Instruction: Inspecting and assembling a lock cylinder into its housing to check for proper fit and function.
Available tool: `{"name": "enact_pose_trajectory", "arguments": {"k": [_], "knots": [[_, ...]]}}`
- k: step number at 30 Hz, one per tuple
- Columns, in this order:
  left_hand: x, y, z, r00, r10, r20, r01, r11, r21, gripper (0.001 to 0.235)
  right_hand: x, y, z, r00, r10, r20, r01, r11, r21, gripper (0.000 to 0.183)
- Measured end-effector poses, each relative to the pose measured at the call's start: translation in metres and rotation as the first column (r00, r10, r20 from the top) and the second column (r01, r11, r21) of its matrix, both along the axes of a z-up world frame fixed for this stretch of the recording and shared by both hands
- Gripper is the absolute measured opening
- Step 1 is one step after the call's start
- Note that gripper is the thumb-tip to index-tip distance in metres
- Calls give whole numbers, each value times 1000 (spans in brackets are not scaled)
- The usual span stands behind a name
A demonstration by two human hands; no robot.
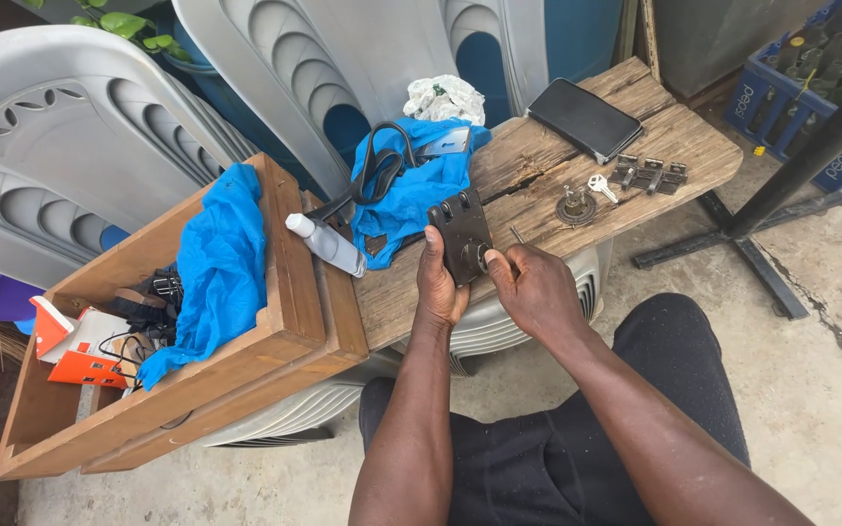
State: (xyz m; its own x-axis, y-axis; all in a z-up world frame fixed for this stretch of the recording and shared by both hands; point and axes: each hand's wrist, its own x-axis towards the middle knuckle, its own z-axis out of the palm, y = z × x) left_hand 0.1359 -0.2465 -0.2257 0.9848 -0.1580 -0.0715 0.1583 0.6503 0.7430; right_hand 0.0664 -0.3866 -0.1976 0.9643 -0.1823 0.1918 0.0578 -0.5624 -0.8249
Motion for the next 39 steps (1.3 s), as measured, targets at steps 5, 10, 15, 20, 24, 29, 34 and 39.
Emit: {"name": "enact_pose_trajectory", "arguments": {"k": [5, 10, 15, 20, 24, 29, 34, 39], "knots": [[2, 3, -10, 1000, 8, 16, -8, 1000, 17, 62, -4, 7, 17, 927, 172, -334, 65, 802, 593, 42], [1, 4, -8, 1000, 4, 22, -5, 1000, 13, 63, -5, 10, 12, 846, 347, -406, 247, 420, 873, 41], [3, 6, -12, 999, -5, 47, 6, 1000, -22, 66, 6, 8, -4, 785, 497, -369, 276, 253, 927, 39], [2, 5, -9, 997, -36, 75, 37, 999, -16, 64, 5, 7, 4, 820, 383, -426, 227, 464, 856, 26], [4, 2, -12, 996, -27, 84, 26, 1000, 13, 66, -9, 2, 57, 902, 160, -402, -54, 963, 263, 28], [3, 4, -8, 996, -16, 84, 17, 1000, -1, 62, -6, 0, 31, 971, 109, -211, -194, 876, -442, 48], [0, 4, -7, 997, -9, 70, 9, 1000, 0, 63, -9, -1, 30, 976, 152, -154, -213, 791, -574, 65], [3, 3, -8, 998, -12, 65, 10, 1000, 28, 64, -12, -3, 35, 977, 175, -122, -213, 816, -537, 61]]}}
